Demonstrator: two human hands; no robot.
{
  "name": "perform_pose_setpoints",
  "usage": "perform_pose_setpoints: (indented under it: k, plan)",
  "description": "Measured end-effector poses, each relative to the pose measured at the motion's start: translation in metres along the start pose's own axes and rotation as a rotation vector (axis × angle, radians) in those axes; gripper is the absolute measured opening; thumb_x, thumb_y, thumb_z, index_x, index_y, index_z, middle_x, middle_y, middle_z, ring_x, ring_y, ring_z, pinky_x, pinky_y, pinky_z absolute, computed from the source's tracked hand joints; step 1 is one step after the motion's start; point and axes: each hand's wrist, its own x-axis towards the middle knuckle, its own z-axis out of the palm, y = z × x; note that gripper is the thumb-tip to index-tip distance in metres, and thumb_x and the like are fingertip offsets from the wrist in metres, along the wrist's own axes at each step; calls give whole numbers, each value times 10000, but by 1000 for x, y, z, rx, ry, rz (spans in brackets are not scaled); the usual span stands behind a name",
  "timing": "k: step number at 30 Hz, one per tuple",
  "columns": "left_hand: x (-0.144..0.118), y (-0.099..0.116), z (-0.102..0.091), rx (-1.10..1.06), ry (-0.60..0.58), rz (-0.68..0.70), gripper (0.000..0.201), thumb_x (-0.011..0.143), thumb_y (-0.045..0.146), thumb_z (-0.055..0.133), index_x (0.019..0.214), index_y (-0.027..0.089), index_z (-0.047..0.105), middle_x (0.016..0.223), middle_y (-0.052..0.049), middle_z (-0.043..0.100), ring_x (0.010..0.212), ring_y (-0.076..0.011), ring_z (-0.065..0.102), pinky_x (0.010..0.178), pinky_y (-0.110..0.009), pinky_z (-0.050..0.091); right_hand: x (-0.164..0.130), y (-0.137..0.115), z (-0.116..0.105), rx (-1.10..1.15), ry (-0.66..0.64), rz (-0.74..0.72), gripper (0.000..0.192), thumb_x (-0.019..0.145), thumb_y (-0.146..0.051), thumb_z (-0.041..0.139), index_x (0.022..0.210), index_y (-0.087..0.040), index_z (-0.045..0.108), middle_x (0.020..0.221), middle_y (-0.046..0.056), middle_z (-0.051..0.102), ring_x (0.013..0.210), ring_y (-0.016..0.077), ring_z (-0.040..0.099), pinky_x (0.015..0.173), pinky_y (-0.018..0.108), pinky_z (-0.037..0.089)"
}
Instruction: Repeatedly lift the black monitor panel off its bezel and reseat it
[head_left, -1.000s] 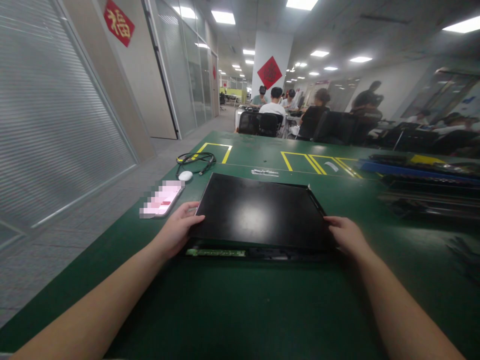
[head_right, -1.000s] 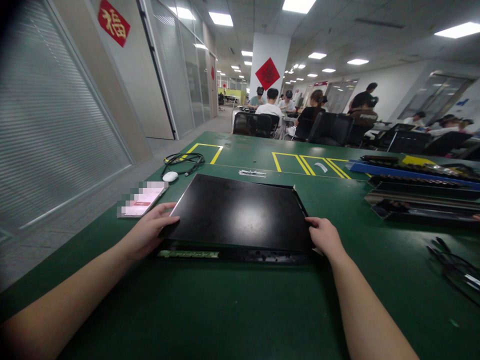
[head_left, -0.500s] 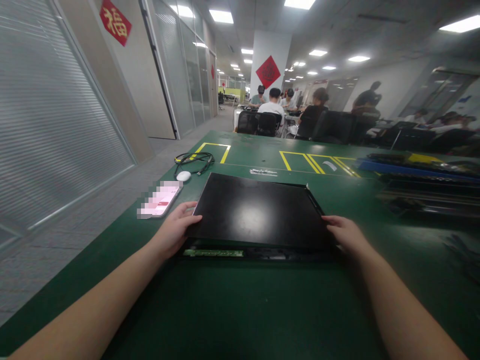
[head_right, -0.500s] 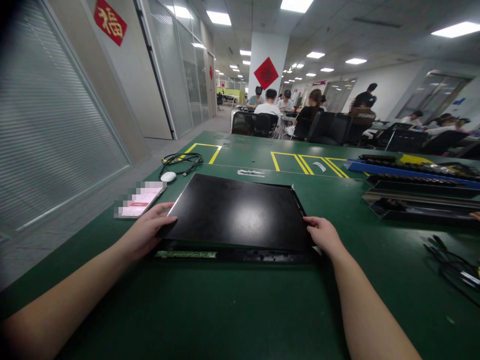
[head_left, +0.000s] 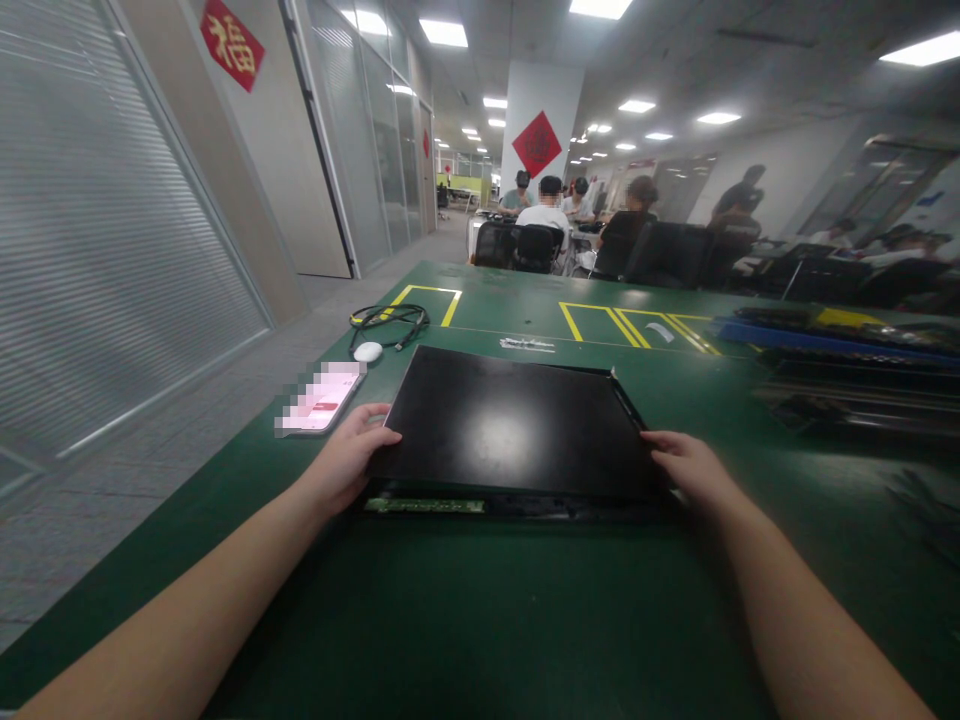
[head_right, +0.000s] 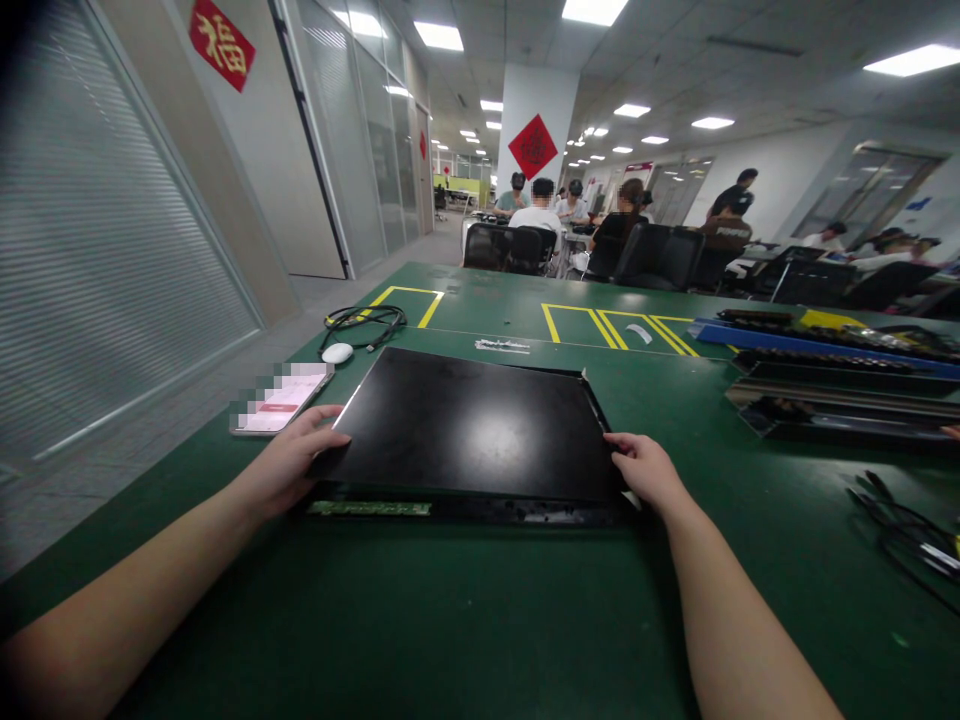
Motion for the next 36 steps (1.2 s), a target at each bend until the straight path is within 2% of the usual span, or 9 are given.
perform_pose_setpoints:
  k: [8,15,22,36]
  plan:
    - [0,2,2,11,26,1,381,745,-25,586,1044,210,566,663,14,689,511,-169,680,446,-230,539,-1,-2,0,105,-22,44,392,738,-122,630,1102,-201,754,643,25,704,616,173,657,557,250,507]
    - [2,1,-2,-7,16,-6,383,742,23,623,1055,240,579,693,23,680,553,-175,692,473,-244,556,-3,-9,2,99,-16,76,425,737,-100,614,1130,-194,743,720,42,738,639,174,669,575,255,511]
    - [6,0,-7,-83,-61,15,354,768,105,652,1077,267,592,797,25,694,598,-144,691,481,-201,540,-4,-11,1,86,-2,84,425,766,-78,553,1144,-170,725,852,63,760,724,168,690,623,249,523]
    - [6,-2,-6,-50,-61,-3,387,728,20,605,1066,205,569,705,-7,711,537,-184,703,455,-243,564,-9,-20,1,34,33,87,425,752,-71,556,1122,-178,735,948,82,770,758,170,697,619,242,515]
